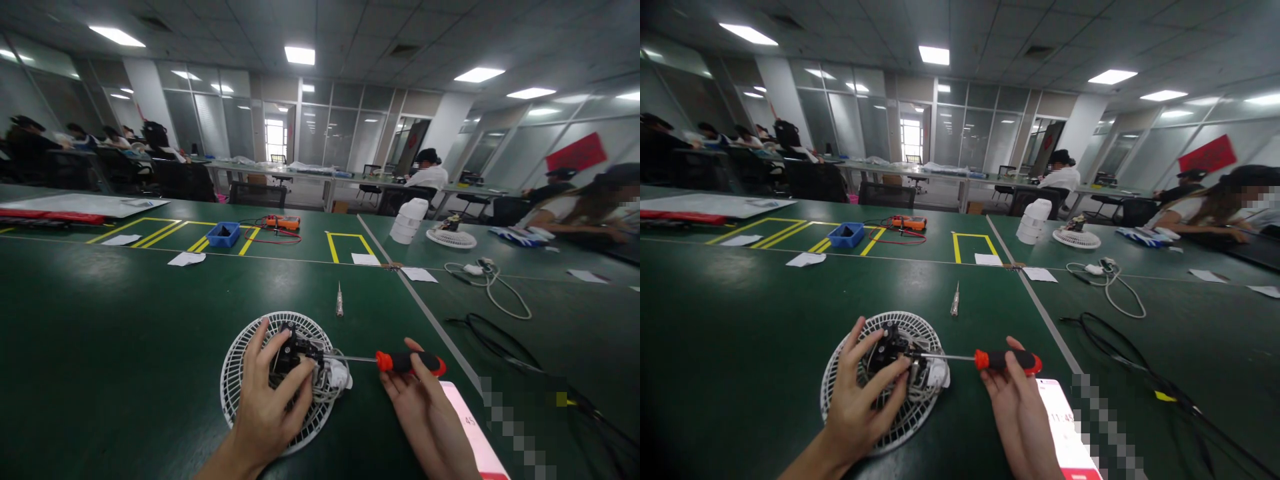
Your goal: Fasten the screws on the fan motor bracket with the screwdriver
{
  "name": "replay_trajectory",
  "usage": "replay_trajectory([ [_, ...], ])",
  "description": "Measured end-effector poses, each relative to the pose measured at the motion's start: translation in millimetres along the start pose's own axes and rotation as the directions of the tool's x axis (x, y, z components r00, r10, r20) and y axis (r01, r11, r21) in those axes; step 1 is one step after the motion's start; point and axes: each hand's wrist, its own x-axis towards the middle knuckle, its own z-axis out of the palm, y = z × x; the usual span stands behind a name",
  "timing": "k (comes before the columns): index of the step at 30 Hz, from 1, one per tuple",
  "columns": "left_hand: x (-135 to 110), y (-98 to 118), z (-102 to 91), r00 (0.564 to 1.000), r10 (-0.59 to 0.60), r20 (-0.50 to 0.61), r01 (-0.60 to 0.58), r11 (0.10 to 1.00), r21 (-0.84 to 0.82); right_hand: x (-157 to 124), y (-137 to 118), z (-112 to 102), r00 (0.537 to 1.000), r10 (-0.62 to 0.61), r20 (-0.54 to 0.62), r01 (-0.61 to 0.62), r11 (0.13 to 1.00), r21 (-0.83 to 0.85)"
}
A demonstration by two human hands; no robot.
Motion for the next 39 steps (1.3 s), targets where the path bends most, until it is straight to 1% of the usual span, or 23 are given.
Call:
replay_trajectory([
  [4,1.0,2.2,0.6,0.999,-0.033,-0.015,0.033,0.999,-0.002,0.3,-1.8,-0.9,0.999,0.013,0.032,-0.014,1.0,0.022],
  [8,1.0,2.3,1.2,1.0,-0.031,-0.004,0.031,1.0,0.0,-1.6,-3.8,-0.6,0.998,0.024,0.049,-0.027,0.998,0.059],
  [13,-0.2,1.5,0.0,1.0,-0.013,0.01,0.013,1.0,-0.004,-0.2,-2.0,-0.9,0.999,-0.012,0.034,0.012,1.0,0.015],
  [17,0.0,1.9,-0.4,0.999,-0.017,0.03,0.017,1.0,-0.008,2.3,-1.9,-1.1,1.0,0.021,0.018,-0.022,0.995,0.094],
  [20,0.3,2.8,-0.3,0.999,-0.014,0.031,0.014,1.0,-0.008,2.8,0.9,-1.0,0.998,0.054,0.032,-0.058,0.99,0.125],
  [25,-0.4,2.6,-0.1,0.999,-0.027,0.037,0.027,0.999,-0.021,1.8,5.6,-0.7,0.996,0.076,0.04,-0.08,0.993,0.088],
  [29,-0.3,1.7,0.6,0.998,-0.036,0.05,0.037,0.999,-0.026,4.8,3.7,-2.9,0.997,0.074,-0.001,-0.073,0.991,0.115],
  [33,0.4,2.2,0.5,0.998,-0.027,0.059,0.029,0.999,-0.028,6.8,4.0,-6.0,0.995,0.09,0.034,-0.092,0.994,0.059],
  [37,1.4,3.0,-0.4,0.998,-0.033,0.059,0.035,0.999,-0.017,4.7,4.8,-6.5,0.995,0.094,0.045,-0.093,0.995,-0.032],
  [39,1.8,3.3,-1.0,0.998,-0.039,0.052,0.04,0.999,-0.019,3.7,3.7,-5.7,0.994,0.096,0.046,-0.095,0.995,-0.036],
])
